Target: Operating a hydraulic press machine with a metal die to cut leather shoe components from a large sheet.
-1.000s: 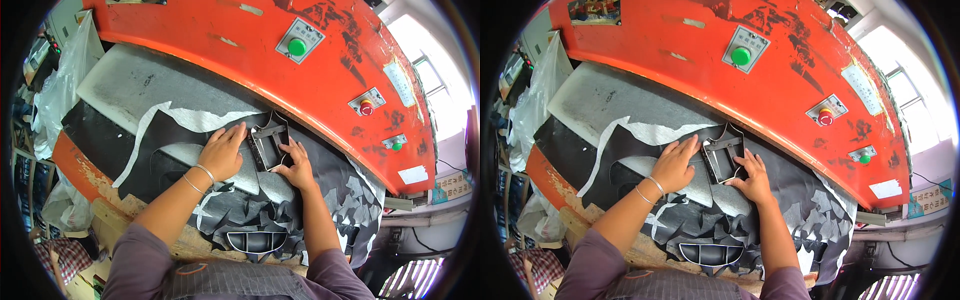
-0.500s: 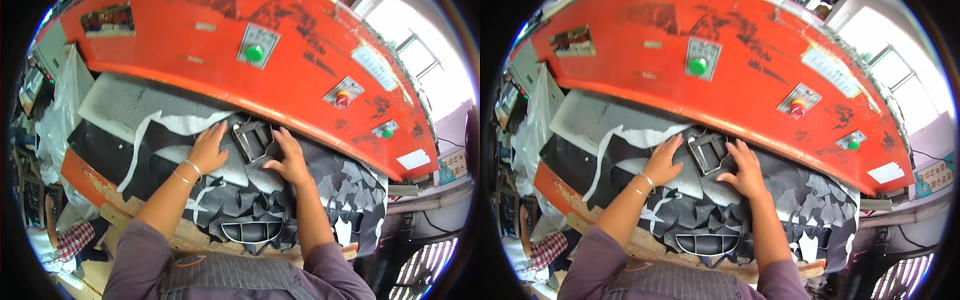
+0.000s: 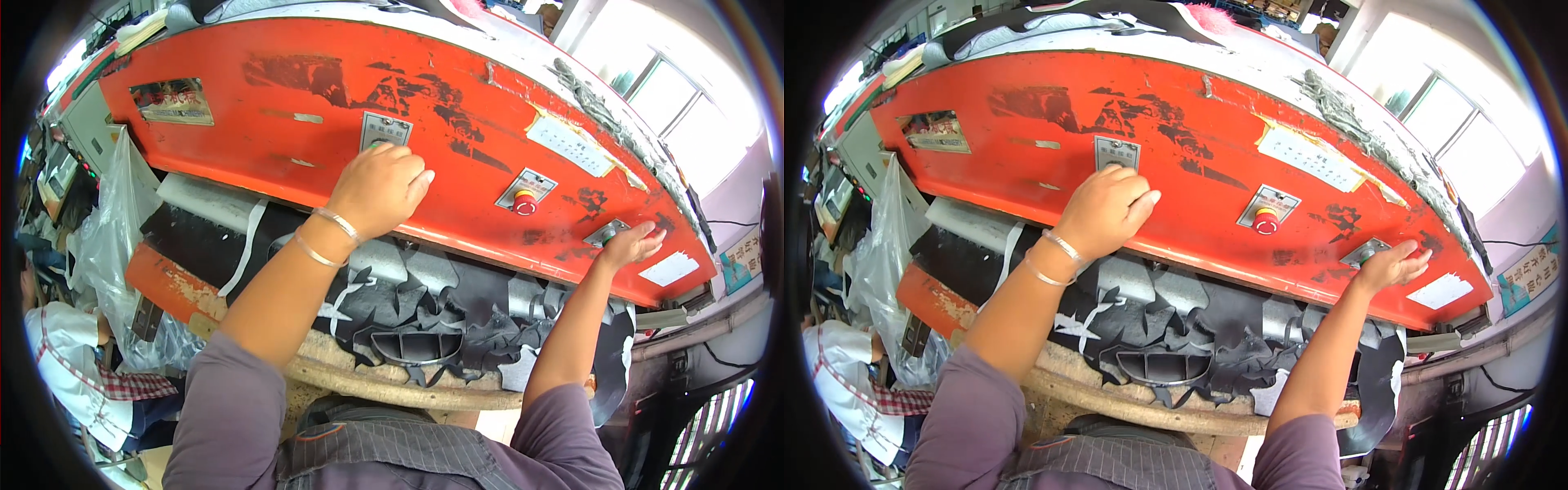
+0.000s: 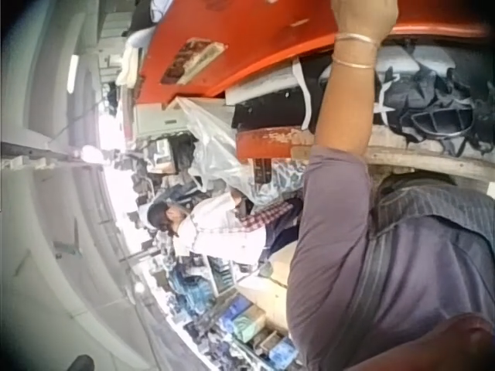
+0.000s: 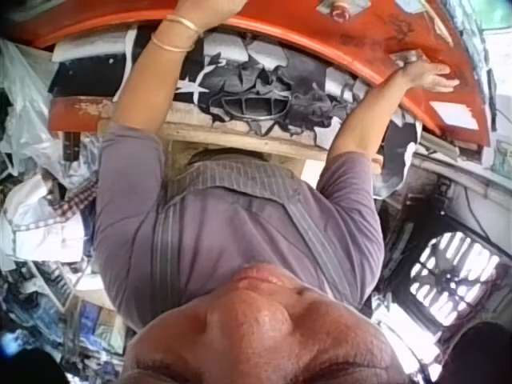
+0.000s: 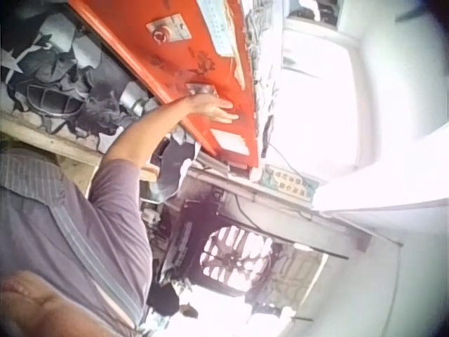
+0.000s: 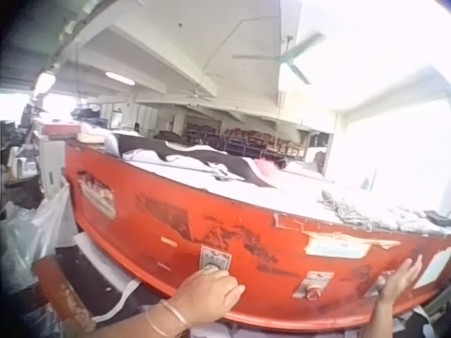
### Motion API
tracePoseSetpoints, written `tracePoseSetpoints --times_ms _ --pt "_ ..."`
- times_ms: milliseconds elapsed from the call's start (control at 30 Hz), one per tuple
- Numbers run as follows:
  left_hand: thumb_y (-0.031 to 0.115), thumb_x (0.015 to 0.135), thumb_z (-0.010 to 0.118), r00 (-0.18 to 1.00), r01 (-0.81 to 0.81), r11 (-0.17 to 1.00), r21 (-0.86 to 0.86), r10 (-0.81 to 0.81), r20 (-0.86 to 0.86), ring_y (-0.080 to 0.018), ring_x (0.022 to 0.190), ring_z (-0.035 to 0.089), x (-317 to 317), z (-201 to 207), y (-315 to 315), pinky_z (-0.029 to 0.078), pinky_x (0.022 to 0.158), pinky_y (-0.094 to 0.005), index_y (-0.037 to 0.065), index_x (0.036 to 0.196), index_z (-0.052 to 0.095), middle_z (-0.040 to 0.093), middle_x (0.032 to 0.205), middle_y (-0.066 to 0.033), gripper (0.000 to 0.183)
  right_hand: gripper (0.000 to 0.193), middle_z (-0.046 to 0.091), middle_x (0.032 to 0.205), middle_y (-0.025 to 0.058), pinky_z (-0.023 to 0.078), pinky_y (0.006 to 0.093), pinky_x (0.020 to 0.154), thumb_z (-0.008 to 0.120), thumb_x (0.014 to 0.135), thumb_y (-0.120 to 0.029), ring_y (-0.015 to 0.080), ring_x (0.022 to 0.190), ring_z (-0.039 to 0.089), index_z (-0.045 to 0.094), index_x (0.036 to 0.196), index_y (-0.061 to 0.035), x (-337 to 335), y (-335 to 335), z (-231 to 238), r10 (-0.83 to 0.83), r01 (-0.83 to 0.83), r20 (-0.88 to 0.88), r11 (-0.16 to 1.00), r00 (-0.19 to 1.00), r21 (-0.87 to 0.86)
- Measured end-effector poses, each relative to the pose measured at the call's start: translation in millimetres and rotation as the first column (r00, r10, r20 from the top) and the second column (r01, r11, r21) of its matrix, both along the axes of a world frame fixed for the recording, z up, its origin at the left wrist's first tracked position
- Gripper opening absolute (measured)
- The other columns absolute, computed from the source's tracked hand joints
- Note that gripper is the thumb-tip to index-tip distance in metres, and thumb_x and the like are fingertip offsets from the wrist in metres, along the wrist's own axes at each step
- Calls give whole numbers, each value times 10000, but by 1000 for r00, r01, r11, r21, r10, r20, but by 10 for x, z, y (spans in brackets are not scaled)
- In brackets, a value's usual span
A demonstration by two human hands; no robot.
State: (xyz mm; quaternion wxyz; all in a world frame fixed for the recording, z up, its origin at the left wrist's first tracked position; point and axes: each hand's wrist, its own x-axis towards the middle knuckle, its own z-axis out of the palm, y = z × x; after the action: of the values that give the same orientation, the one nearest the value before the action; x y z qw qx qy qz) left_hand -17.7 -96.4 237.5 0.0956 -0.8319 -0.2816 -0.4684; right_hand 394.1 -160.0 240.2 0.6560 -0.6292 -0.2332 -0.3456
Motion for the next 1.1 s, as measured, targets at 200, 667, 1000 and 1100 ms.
tracePoseSetpoints --times_ms 200,667,1000,1100 --pt "260 867 582 976 -33 754 -656 -117 -184 -313 706 571 -712 -871 -1366 479 627 -433 69 647 570 563 699 -102 291 294 628 914 107 466 407 785 692 808 -199 262 893 581 605 1049 -54 -1580 -1453 -1417 775 -876 -456 254 437 -410" --pt "171 773 639 979 -129 774 -620 -1 -205 -329 720 556 -489 -1886 -2004 448 648 -422 45 669 633 590 708 -122 164 220 616 815 93 503 343 712 663 634 -120 256 845 593 608 827 -30 -2627 -1856 -1979 911 -451 -232 -58 342 -891" --pt "176 861 577 985 -42 642 -765 -102 -139 -363 967 583 -277 -1390 -261 466 832 -411 4 1028 636 623 1057 -195 247 661 541 1193 237 495 467 817 710 719 -515 392 1098 533 536 1213 -111 -2157 -66 -995 673 -561 -558 -249 485 -789" --pt "165 865 562 998 -65 764 -641 38 -56 -363 1192 501 -88 -1700 457 393 1013 -396 4 1223 551 543 1265 -208 393 906 312 1386 321 451 503 904 743 646 -579 452 1241 385 395 1349 -126 -2324 857 -1224 542 -447 -433 -114 721 -887"
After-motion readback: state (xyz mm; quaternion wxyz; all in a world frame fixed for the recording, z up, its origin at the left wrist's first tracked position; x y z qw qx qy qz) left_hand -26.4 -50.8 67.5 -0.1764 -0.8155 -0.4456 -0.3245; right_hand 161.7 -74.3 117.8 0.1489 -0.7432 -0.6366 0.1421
